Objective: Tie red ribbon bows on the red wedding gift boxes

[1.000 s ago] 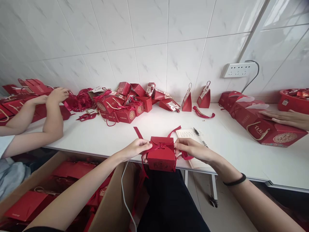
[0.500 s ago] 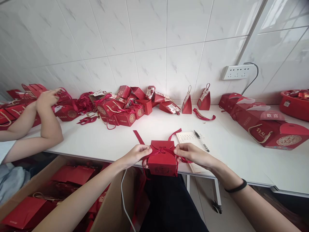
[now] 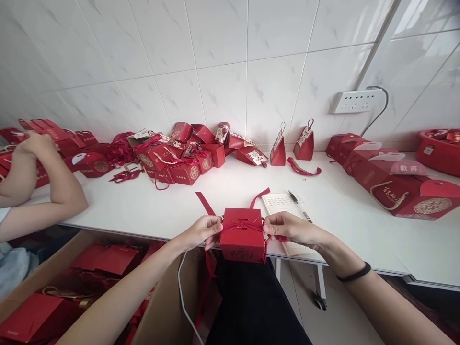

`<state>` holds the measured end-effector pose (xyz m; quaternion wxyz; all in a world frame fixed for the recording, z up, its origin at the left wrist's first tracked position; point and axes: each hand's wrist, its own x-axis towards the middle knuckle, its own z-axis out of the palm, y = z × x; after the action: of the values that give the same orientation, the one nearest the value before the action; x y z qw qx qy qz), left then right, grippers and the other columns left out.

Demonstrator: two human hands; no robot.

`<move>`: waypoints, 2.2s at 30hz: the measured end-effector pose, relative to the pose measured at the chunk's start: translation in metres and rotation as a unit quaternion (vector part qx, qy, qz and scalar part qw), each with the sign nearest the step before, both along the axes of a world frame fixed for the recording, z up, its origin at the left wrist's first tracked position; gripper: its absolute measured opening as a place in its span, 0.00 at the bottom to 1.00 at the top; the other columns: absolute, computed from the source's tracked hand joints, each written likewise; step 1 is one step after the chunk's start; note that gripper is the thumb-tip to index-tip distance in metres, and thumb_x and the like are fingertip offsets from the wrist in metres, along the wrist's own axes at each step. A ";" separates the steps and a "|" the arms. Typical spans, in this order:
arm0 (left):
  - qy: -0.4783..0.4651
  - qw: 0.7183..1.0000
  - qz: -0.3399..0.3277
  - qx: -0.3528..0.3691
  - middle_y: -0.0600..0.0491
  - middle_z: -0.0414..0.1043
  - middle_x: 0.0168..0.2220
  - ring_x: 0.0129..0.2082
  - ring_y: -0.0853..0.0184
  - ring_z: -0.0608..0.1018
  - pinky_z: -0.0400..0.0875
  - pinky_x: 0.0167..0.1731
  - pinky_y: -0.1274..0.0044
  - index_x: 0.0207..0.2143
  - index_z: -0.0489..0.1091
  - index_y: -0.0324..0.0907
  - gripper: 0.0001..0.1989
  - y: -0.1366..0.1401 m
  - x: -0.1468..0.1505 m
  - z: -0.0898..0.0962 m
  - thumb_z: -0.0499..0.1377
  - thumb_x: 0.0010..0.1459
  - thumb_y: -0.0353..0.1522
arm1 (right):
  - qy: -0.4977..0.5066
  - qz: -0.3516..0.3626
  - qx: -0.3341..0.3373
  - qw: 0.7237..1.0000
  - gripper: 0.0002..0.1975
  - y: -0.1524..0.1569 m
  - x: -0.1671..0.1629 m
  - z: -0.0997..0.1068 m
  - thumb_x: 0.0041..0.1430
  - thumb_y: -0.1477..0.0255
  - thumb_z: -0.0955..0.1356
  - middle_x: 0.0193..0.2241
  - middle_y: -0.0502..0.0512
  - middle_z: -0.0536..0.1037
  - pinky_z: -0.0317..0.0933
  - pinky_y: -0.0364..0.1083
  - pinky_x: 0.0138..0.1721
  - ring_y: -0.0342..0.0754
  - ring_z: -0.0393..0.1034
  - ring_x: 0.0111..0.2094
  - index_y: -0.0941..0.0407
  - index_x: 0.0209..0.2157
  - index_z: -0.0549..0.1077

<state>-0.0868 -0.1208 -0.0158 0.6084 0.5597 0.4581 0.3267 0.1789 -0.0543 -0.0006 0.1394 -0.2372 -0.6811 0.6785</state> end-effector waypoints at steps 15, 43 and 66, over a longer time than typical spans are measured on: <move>-0.038 0.998 0.042 0.020 0.58 0.66 0.15 0.14 0.74 0.72 0.61 0.17 0.84 0.23 0.60 0.39 0.22 -0.013 0.011 0.001 0.57 0.54 0.48 | -0.159 0.033 0.031 0.986 0.04 -0.007 0.023 0.000 0.49 0.72 0.65 0.22 0.47 0.65 0.50 0.39 0.23 0.39 0.57 0.23 0.59 0.26 0.67; -0.056 0.995 0.078 0.028 0.60 0.64 0.14 0.14 0.75 0.70 0.64 0.18 0.83 0.22 0.59 0.40 0.22 -0.018 0.020 0.001 0.57 0.53 0.49 | -0.048 -0.103 0.032 0.993 0.25 -0.019 0.008 0.001 0.49 0.49 0.69 0.21 0.49 0.65 0.50 0.41 0.26 0.40 0.56 0.23 0.59 0.23 0.65; 0.388 0.873 0.009 0.294 0.48 0.70 0.47 0.51 0.57 0.68 0.59 0.51 0.67 0.41 0.71 0.44 0.11 0.003 -0.001 -0.011 0.54 0.55 0.32 | 0.083 -0.235 0.199 0.948 0.17 -0.047 -0.027 -0.002 0.59 0.56 0.64 0.28 0.54 0.73 0.59 0.44 0.33 0.46 0.66 0.31 0.57 0.28 0.67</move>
<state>-0.0881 -0.1178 -0.0266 0.1857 0.7904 0.5454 0.2083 0.1524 -0.1016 -0.0025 0.3948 -0.3008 -0.7135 0.4945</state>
